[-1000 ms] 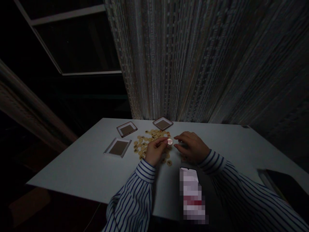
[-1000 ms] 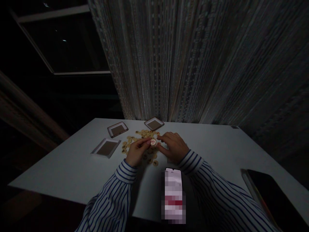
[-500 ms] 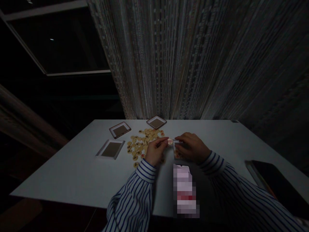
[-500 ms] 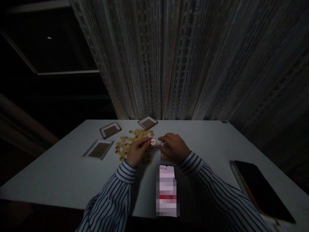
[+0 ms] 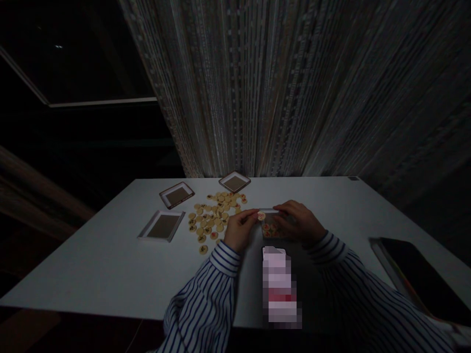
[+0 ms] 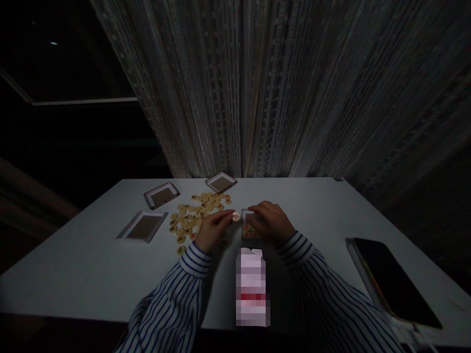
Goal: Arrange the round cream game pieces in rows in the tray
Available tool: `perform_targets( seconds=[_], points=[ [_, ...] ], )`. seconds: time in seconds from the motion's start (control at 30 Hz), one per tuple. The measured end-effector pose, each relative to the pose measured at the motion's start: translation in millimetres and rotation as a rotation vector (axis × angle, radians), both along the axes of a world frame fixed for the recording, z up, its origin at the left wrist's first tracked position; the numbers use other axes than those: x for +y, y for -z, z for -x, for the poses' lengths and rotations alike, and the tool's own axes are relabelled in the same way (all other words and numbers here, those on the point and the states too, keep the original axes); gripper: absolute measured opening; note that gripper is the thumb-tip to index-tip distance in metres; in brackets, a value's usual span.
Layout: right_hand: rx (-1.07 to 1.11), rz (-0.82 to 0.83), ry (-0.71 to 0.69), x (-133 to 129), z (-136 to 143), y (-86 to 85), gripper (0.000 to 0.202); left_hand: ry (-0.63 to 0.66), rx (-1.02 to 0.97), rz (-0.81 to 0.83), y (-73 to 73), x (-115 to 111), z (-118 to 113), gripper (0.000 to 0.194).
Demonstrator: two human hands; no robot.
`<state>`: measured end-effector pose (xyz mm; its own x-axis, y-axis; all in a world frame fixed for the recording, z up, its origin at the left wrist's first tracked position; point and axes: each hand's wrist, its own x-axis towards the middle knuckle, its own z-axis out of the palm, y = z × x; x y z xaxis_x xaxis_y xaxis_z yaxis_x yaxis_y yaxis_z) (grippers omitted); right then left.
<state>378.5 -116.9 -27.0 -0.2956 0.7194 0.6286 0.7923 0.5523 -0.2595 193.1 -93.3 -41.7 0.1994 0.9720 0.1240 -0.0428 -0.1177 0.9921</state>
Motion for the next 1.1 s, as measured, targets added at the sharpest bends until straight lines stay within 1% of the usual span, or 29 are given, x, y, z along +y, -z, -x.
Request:
perform_targets(
  seconds=[0.2,0.47,0.77,0.97,1.1],
  points=[
    [0.021,0.009,0.007,3.1,-5.9,8.8,0.021,0.003,-0.006,0.021,5.4,2.7,-5.6,0.019],
    [0.060,-0.060,0.011,6.2,-17.1,20.8,0.019,0.008,0.007,-0.028,8.8,6.5,-12.6,0.017],
    [0.110,-0.057,0.019,4.9,-26.1,30.4,0.018,0.000,0.021,-0.025,14.6,11.5,-20.4,0.018],
    [0.126,-0.094,0.019,7.3,-26.6,36.4,0.017,0.025,0.016,-0.009,13.9,15.0,-28.1,0.019],
    [0.119,-0.129,0.021,8.7,-28.9,39.7,0.016,0.012,0.046,-0.008,15.5,14.8,-32.9,0.017]
  ],
)
